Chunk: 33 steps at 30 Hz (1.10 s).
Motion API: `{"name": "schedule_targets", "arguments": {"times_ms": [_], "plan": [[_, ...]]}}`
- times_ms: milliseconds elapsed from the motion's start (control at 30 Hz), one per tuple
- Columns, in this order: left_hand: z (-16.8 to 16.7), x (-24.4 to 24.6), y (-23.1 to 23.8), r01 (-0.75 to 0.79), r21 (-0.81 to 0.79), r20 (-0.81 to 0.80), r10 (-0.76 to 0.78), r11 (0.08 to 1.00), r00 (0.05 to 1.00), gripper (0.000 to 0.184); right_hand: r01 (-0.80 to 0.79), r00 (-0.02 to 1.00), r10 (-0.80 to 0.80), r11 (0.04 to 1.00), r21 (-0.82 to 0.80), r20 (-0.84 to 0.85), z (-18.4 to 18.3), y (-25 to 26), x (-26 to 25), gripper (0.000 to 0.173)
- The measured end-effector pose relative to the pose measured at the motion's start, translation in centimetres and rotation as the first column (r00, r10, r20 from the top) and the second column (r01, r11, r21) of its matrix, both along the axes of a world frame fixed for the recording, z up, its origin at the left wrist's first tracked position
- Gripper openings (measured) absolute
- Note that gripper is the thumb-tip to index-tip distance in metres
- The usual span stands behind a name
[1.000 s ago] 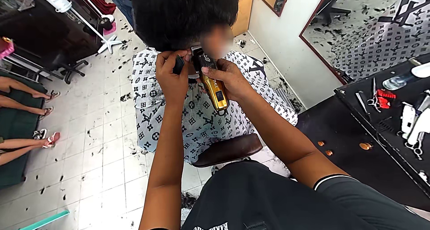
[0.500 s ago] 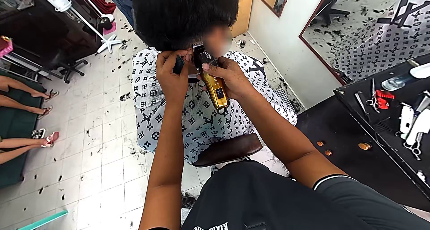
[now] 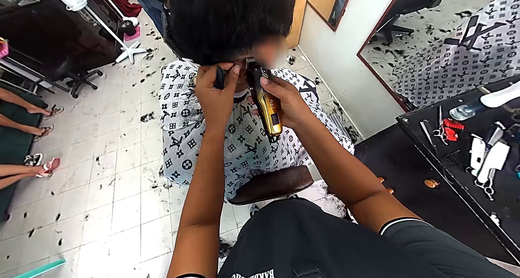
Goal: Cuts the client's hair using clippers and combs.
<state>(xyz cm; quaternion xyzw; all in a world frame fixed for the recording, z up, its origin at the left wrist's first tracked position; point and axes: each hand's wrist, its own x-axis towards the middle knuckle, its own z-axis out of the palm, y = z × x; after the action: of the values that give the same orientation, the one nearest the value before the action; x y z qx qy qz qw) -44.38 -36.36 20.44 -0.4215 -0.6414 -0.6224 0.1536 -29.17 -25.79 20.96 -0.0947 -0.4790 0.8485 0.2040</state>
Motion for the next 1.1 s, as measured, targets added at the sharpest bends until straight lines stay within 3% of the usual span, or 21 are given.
{"name": "schedule_targets", "arguments": {"times_ms": [200, 333, 467, 600, 767, 833, 967, 1100], "plan": [[-0.3, 0.2, -0.2, 0.017, 0.003, 0.085, -0.017, 1.0, 0.996, 0.019, -0.01, 1.0, 0.011, 0.999, 0.043, -0.013, 0.6, -0.2, -0.9, 0.032], [0.0, 0.6, 0.0, 0.081, 0.084, 0.264, -0.101, 0.993, 0.959, 0.017, -0.072, 0.992, 0.063, 0.994, -0.081, -0.111, -0.6, -0.6, -0.6, 0.036], [0.0, 1.1, 0.4, 0.118, 0.096, 0.389, -0.146, 0.988, 0.91, 0.017, -0.116, 0.992, 0.108, 0.983, -0.143, -0.064, -1.2, -1.1, 0.5, 0.035], [-1.0, 1.9, 1.3, 0.061, 0.159, 0.384, -0.118, 0.985, 0.916, 0.018, -0.02, 0.998, 0.016, 0.997, -0.078, -0.054, 0.5, -1.2, 0.6, 0.036], [-3.3, 2.0, 2.9, -0.049, 0.234, 0.47, -0.069, 0.971, 0.88, 0.025, -0.081, 0.987, 0.069, 0.994, 0.076, 0.143, 3.1, -1.4, 0.3, 0.039], [-4.1, 1.9, 3.5, -0.078, 0.221, 0.52, -0.049, 0.972, 0.853, 0.024, -0.066, 0.987, 0.05, 0.993, 0.099, 0.155, 3.1, -2.0, 0.0, 0.034], [-4.4, 1.9, 3.7, -0.092, 0.209, 0.538, -0.036, 0.973, 0.842, 0.028, -0.006, 0.989, -0.016, 0.989, 0.145, 0.147, 2.6, -2.7, -0.9, 0.045], [-4.2, 2.0, 3.9, -0.132, 0.202, 0.533, 0.005, 0.97, 0.846, 0.02, 0.044, 0.986, -0.071, 0.983, 0.177, 0.153, 2.4, -3.0, -1.4, 0.05]]}}
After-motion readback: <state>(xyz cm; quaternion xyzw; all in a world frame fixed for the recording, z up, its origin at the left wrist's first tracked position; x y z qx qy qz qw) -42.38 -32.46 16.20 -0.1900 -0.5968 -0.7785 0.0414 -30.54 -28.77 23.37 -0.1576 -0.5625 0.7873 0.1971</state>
